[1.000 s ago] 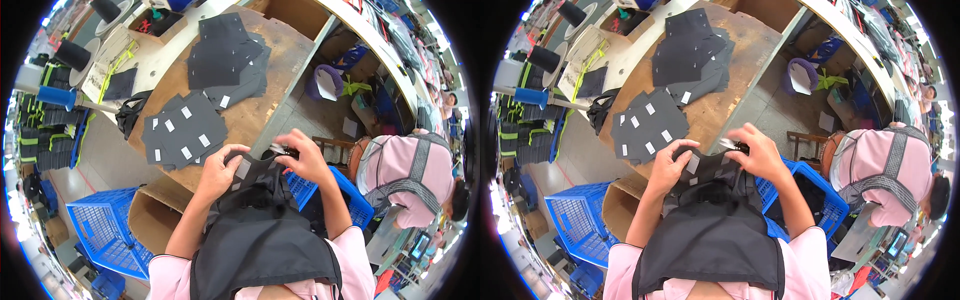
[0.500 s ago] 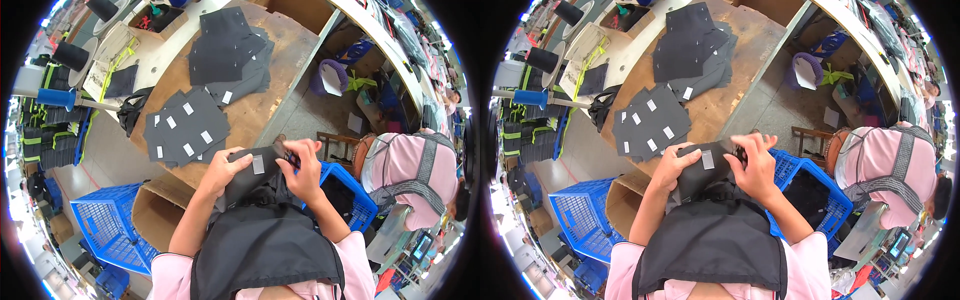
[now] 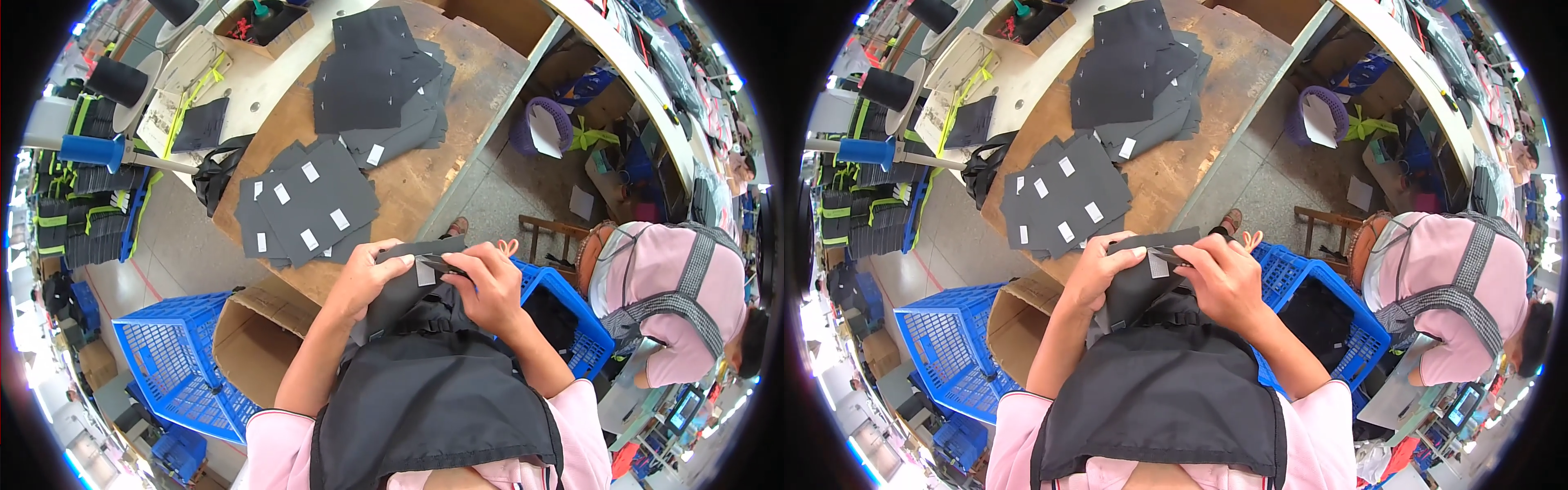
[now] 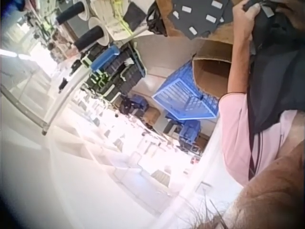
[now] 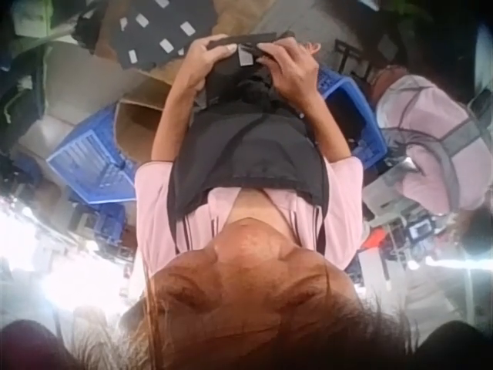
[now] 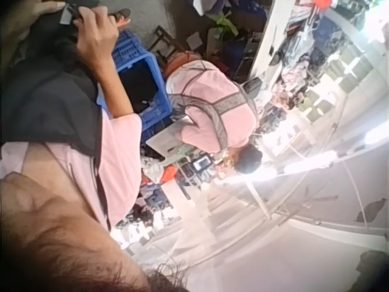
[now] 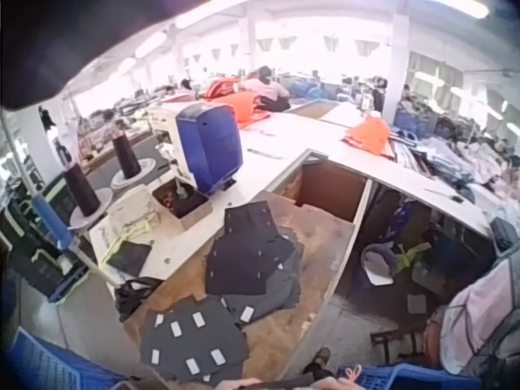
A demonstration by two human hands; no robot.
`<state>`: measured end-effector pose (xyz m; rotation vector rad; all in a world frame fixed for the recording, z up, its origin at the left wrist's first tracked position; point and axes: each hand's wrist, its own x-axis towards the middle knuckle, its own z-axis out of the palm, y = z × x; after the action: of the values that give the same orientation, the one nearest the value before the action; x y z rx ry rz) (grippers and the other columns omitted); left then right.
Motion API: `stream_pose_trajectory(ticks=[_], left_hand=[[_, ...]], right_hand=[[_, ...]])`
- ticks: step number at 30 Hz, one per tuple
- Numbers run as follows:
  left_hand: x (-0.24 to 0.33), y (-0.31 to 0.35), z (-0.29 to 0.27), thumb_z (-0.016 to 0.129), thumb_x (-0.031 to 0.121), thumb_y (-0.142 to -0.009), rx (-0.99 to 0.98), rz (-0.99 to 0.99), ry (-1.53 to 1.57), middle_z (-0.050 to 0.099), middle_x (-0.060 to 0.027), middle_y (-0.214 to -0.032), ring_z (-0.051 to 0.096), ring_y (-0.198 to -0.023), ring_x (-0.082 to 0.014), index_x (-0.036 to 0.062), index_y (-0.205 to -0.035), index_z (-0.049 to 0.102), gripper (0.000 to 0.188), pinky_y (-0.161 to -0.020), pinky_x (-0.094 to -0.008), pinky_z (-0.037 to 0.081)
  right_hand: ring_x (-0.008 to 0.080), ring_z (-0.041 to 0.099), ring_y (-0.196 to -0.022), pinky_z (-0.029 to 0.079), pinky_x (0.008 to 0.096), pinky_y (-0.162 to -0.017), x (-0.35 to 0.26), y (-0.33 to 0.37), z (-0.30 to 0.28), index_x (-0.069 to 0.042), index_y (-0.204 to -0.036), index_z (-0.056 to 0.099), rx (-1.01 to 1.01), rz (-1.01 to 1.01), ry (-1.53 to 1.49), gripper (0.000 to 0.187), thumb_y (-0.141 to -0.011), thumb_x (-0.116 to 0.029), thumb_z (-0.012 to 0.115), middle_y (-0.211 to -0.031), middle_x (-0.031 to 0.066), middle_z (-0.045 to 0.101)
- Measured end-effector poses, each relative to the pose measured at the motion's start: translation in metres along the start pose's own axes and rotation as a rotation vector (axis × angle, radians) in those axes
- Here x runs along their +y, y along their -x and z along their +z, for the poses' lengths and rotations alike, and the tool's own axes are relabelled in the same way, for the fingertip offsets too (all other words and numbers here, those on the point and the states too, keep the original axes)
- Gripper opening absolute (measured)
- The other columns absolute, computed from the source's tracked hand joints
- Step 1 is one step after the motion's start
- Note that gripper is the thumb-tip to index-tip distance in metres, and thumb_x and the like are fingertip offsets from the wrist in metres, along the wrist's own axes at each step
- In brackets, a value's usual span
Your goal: Trimming and processing fabric components for safety gear or apparel using scissors.
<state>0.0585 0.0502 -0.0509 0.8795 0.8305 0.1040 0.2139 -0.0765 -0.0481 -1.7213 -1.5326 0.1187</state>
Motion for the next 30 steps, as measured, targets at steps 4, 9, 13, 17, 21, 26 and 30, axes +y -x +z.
stream_pose_trajectory(ticks=[4,9,13,17,21,26,30], left_hand=[[0.000,0.000,-0.002,0.061,0.012,-0.080,0.092,0.015,0.052,0.062,-0.0032,-0.081,0.056,-0.071,-0.0088,-0.0006,-0.093,0.062,0.019,-0.064,-0.0227,0.046],[0.000,-0.005,-0.014,0.060,0.014,-0.082,0.222,0.165,0.332,0.062,-0.0032,-0.086,0.059,-0.077,-0.0123,0.0022,-0.098,0.060,0.020,-0.072,-0.0261,0.047],[-0.011,-0.012,-0.013,0.056,0.012,-0.087,0.196,0.299,0.592,0.061,-0.0041,-0.094,0.060,-0.085,-0.0156,0.0045,-0.107,0.056,0.021,-0.077,-0.0321,0.049],[-0.026,-0.007,-0.017,0.057,0.015,-0.087,0.241,0.336,0.810,0.058,-0.0033,-0.105,0.057,-0.097,-0.0188,0.0098,-0.115,0.052,0.029,-0.082,-0.0385,0.048],[-0.042,0.002,-0.031,0.058,0.015,-0.086,0.265,0.335,0.881,0.057,-0.0047,-0.112,0.054,-0.104,-0.0201,0.0084,-0.120,0.049,0.036,-0.089,-0.0406,0.045],[-0.053,0.021,-0.062,0.062,0.029,-0.083,0.351,0.564,0.255,0.048,-0.0085,-0.128,0.045,-0.118,-0.0258,0.0058,-0.133,0.037,0.060,-0.102,-0.0412,0.032],[0.009,0.030,-0.035,0.065,0.037,-0.078,0.601,0.948,-1.050,0.031,-0.0158,-0.142,0.024,-0.134,-0.0252,0.0033,-0.138,0.029,0.077,-0.107,-0.0447,0.019]], right_hand=[[0.0199,0.053,-0.060,0.045,0.0317,-0.055,0.011,0.001,0.010,-0.004,-0.090,0.060,-0.035,0.065,-0.055,0.023,-0.069,-0.002,0.069,-0.073,0.0059,0.051],[0.0058,0.042,-0.055,0.040,0.0196,-0.050,0.009,0.029,0.012,-0.004,-0.119,0.045,-0.105,1.043,-1.048,0.044,-0.080,-0.011,0.065,-0.078,-0.0021,0.042],[0.0023,0.031,-0.043,0.026,0.0215,-0.040,0.007,0.037,0.038,-0.005,-0.113,0.052,-0.301,1.339,-1.521,0.035,-0.086,-0.025,0.062,-0.059,-0.0071,0.039],[0.0018,0.029,-0.042,0.019,0.0205,-0.038,0.004,0.019,0.045,-0.006,-0.103,0.056,-0.226,1.421,-1.473,0.026,-0.085,-0.023,0.064,-0.055,-0.0082,0.038],[0.0027,0.031,-0.043,0.018,0.0205,-0.037,0.027,0.021,0.053,-0.004,-0.098,0.056,-0.362,1.377,-1.566,0.023,-0.082,-0.015,0.067,-0.068,-0.0045,0.048],[0.0066,0.055,-0.069,0.046,0.0197,-0.067,0.019,-0.015,0.036,0.000,-0.095,0.060,-0.152,0.949,-1.070,0.018,-0.078,-0.002,0.065,-0.078,0.0002,0.061],[0.0061,0.054,-0.070,0.045,0.0230,-0.064,0.014,-0.042,0.009,0.001,-0.095,0.061,-0.440,0.737,-0.721,0.021,-0.074,-0.002,0.067,-0.077,0.0005,0.062]])
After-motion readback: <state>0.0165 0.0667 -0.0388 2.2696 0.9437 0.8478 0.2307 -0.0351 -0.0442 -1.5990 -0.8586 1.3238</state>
